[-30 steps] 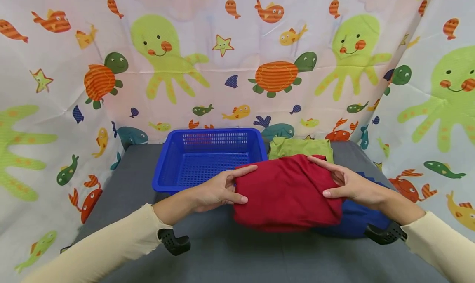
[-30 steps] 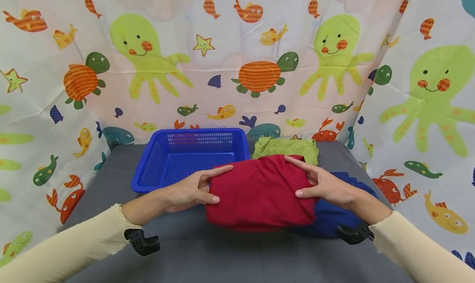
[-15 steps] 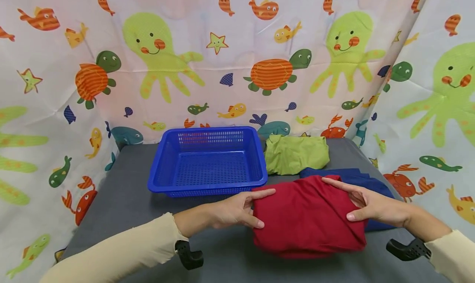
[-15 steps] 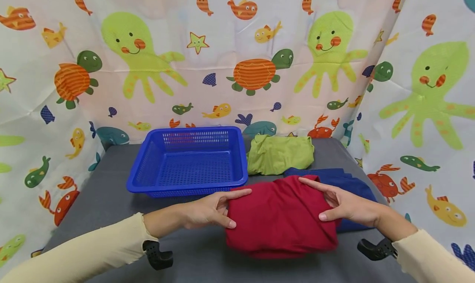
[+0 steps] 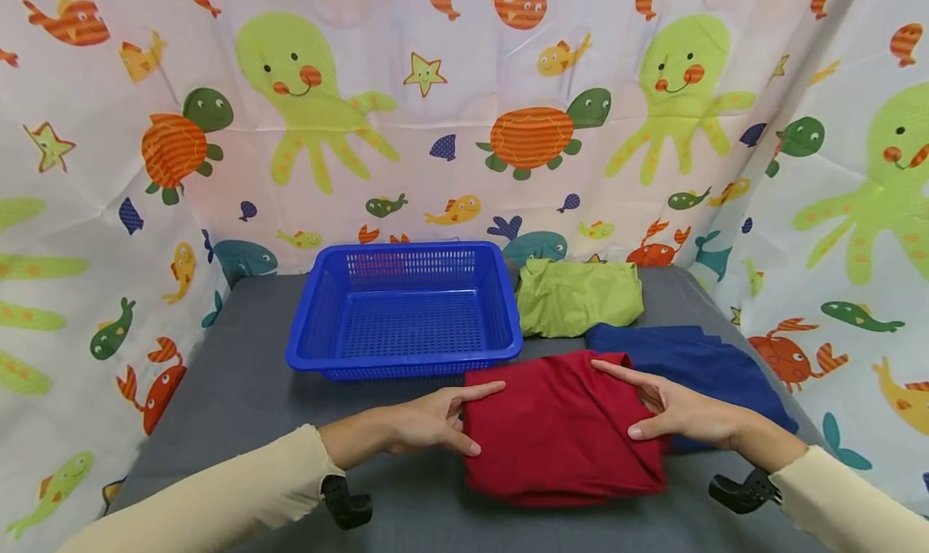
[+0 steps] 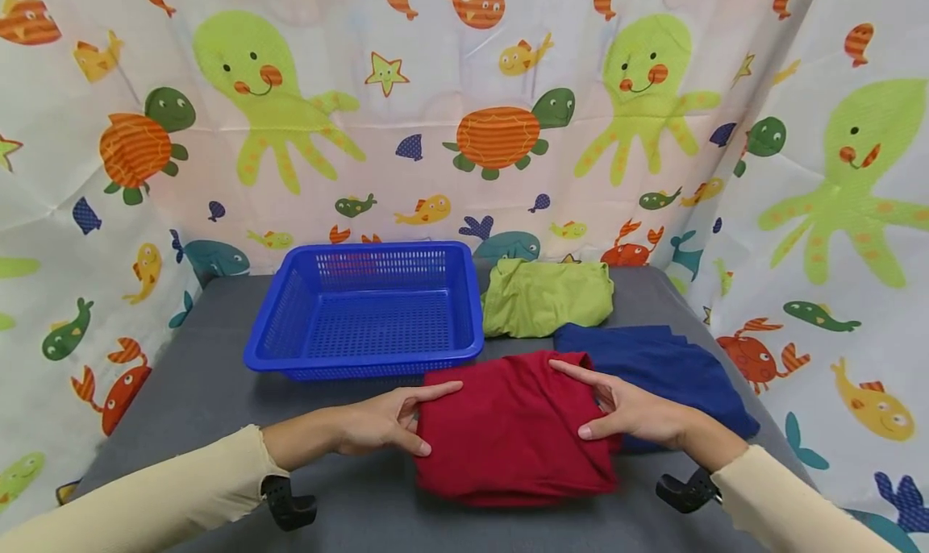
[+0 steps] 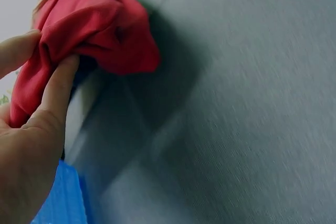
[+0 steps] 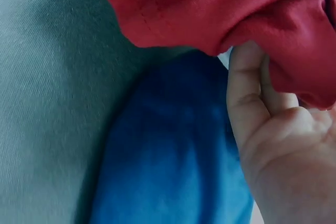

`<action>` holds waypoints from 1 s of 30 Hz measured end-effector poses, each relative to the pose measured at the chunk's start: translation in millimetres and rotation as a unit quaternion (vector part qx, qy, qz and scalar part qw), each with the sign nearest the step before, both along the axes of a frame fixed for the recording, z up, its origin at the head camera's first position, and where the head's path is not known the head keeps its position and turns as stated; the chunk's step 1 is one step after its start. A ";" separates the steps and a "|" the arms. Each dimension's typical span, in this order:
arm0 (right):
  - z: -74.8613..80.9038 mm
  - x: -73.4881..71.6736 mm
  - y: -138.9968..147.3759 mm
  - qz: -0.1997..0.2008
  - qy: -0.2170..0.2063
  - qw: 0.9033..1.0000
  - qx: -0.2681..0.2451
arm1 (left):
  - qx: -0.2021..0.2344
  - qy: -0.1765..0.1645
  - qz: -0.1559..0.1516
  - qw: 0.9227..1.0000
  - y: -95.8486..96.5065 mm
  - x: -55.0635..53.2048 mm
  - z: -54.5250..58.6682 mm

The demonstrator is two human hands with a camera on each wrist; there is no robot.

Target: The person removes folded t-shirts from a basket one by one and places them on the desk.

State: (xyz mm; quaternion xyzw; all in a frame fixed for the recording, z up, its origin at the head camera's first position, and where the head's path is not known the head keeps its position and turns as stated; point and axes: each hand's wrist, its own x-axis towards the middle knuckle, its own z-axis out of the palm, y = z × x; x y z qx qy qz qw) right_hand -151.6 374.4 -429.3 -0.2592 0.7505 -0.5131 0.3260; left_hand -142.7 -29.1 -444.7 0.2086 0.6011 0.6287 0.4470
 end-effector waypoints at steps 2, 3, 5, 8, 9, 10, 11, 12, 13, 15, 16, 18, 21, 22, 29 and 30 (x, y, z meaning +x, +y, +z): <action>-6.6 -3.7 -6.7 -0.004 -0.002 1.000 0.006 | -0.008 0.009 0.002 1.000 -7.2 -2.9 -3.3; -10.0 -5.5 -9.7 -0.007 -0.006 1.000 0.009 | -0.012 0.014 0.005 1.000 -10.7 -4.1 -4.8; -16.2 -8.2 -15.3 -0.011 -0.013 1.000 0.017 | -0.021 0.021 0.016 0.999 -17.4 -6.6 -8.9; -24.2 -10.6 -21.4 -0.008 -0.017 1.000 0.024 | -0.036 0.028 0.029 0.999 -26.1 -9.2 -15.4; -26.5 -11.1 -22.8 -0.005 -0.018 1.000 0.023 | -0.040 0.029 0.028 0.998 -28.3 -9.7 -17.5; -28.5 -11.6 -23.8 -0.003 -0.019 1.000 0.022 | -0.042 0.029 0.028 0.998 -30.2 -10.1 -19.7; -30.4 -12.2 -24.5 -0.001 -0.020 1.000 0.019 | -0.044 0.028 0.027 0.998 -31.7 -10.4 -21.8; -32.0 -12.8 -25.0 0.002 -0.022 1.000 0.015 | -0.046 0.027 0.026 0.998 -33.1 -10.6 -23.6; -33.5 -13.6 -25.6 0.004 -0.023 1.000 0.011 | -0.048 0.025 0.025 0.998 -34.3 -10.8 -25.6; -36.7 -15.4 -26.4 0.005 -0.030 1.000 0.005 | -0.047 0.019 0.025 0.998 -36.5 -11.1 -29.5; -38.4 -16.3 -26.8 0.005 -0.033 0.999 0.002 | -0.047 0.017 0.026 0.998 -37.4 -11.4 -31.5; -41.6 -18.0 -27.6 0.004 -0.037 0.999 -0.001 | -0.046 0.011 0.026 0.999 -39.1 -11.6 -34.4; -45.9 -20.0 -27.9 0.001 -0.041 0.999 0.002 | -0.045 0.003 0.024 0.999 -41.2 -11.8 -36.6; -47.1 -20.7 -27.8 0.000 -0.042 0.999 0.003 | -0.044 -0.001 0.022 0.999 -41.9 -12.2 -37.2; -53.7 -25.4 -26.3 0.000 -0.050 0.999 0.019 | -0.036 -0.015 0.011 0.999 -45.4 -15.9 -42.0; -54.5 -26.1 -26.0 0.001 -0.050 0.999 0.019 | -0.035 -0.014 0.011 0.999 -45.6 -16.5 -42.8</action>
